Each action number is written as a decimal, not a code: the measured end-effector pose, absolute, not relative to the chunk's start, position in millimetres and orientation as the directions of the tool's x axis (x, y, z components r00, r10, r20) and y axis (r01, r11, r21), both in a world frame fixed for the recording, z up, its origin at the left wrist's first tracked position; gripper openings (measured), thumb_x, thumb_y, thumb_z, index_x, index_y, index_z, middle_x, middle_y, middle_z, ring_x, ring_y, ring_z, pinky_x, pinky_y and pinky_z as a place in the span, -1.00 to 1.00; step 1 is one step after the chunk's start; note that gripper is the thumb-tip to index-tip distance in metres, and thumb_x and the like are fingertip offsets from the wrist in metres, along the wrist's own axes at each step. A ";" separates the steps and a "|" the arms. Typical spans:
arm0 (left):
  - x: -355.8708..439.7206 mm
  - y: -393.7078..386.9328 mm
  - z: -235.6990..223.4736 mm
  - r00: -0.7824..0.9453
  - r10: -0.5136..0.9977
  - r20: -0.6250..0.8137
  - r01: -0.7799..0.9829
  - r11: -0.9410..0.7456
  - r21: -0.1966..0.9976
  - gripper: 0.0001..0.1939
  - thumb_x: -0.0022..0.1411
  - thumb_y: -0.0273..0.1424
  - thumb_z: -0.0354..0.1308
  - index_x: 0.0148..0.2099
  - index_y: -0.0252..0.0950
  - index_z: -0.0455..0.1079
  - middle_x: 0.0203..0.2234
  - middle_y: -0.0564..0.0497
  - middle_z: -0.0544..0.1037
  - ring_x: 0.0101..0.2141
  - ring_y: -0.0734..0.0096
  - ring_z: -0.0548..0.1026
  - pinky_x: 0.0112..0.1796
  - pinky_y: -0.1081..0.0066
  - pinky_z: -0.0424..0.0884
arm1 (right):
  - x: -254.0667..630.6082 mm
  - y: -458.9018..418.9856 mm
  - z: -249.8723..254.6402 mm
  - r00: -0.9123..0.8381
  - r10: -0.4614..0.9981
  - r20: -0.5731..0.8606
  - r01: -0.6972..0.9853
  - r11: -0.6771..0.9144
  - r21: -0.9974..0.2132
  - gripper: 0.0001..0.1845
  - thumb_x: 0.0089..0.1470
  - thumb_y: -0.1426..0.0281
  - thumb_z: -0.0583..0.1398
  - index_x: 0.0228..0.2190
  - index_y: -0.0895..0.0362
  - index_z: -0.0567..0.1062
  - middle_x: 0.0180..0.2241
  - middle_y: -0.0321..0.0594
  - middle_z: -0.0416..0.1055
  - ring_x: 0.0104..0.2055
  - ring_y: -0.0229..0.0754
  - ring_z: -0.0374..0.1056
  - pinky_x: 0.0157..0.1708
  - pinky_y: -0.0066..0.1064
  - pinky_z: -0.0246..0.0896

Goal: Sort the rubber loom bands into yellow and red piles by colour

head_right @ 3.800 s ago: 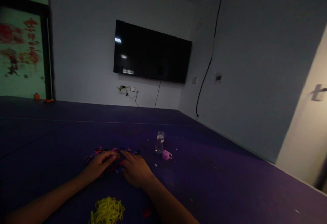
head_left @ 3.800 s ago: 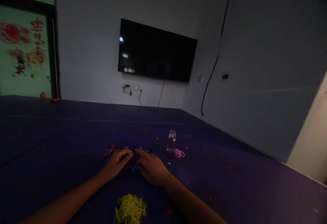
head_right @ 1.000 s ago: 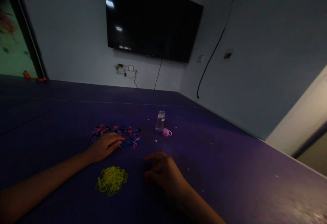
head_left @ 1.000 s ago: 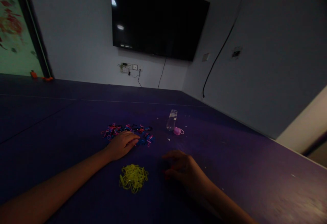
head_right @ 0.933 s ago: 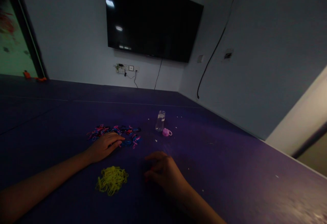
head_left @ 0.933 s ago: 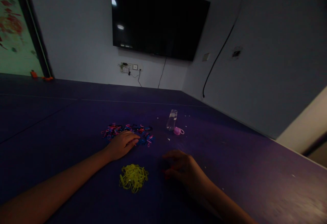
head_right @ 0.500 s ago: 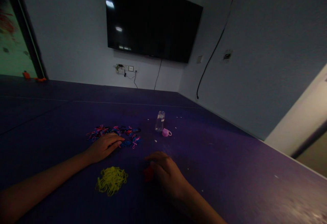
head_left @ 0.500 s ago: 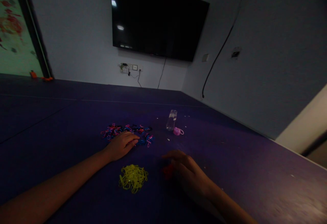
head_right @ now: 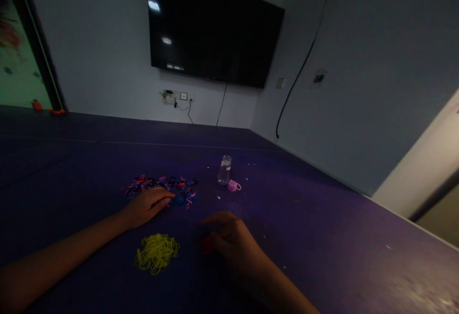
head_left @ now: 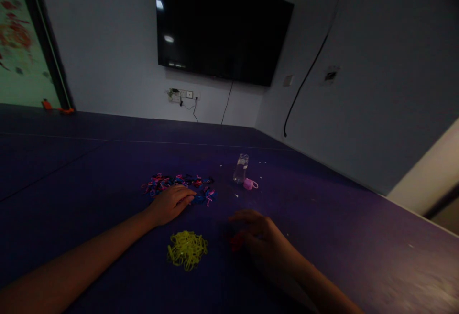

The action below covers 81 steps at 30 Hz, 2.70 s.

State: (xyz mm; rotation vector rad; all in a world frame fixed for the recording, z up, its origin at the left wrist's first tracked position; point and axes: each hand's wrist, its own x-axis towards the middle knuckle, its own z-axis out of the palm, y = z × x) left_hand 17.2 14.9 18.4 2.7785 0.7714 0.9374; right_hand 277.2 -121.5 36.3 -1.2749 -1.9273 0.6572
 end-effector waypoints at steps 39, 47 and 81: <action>16.7 16.4 17.0 0.688 0.505 0.521 0.430 -0.862 0.268 -0.70 0.35 -0.32 -0.14 -0.10 -0.28 0.39 -0.26 -0.07 0.54 -0.21 0.28 0.48 -0.18 0.28 0.39 | 274.9 -120.2 33.6 -0.100 0.965 0.242 0.590 0.253 -0.767 -0.95 -0.19 0.38 0.34 -0.60 -0.03 0.60 -0.14 -0.26 0.45 -0.02 0.02 0.28 -0.02 -0.11 0.15; 17.2 16.5 16.4 0.687 0.519 0.510 0.446 -0.854 0.268 -0.70 0.34 -0.33 -0.14 -0.10 -0.28 0.39 -0.25 -0.07 0.54 -0.19 0.28 0.48 -0.16 0.28 0.38 | 273.7 -120.0 28.0 -0.055 0.977 0.208 0.575 0.201 -0.793 -0.93 -0.27 0.38 0.38 -0.64 0.02 0.58 -0.12 -0.23 0.44 0.01 0.01 0.25 0.00 -0.13 0.13; 16.9 16.8 15.6 0.693 0.524 0.495 0.448 -0.851 0.274 -0.69 0.34 -0.33 -0.14 -0.11 -0.30 0.40 -0.26 -0.08 0.55 -0.21 0.28 0.49 -0.18 0.28 0.39 | 280.5 -117.1 27.4 -0.190 0.936 0.297 0.676 0.345 -0.651 -0.87 -0.09 0.46 0.25 -0.50 0.00 0.60 -0.08 -0.19 0.42 0.01 0.01 0.28 0.00 -0.04 0.18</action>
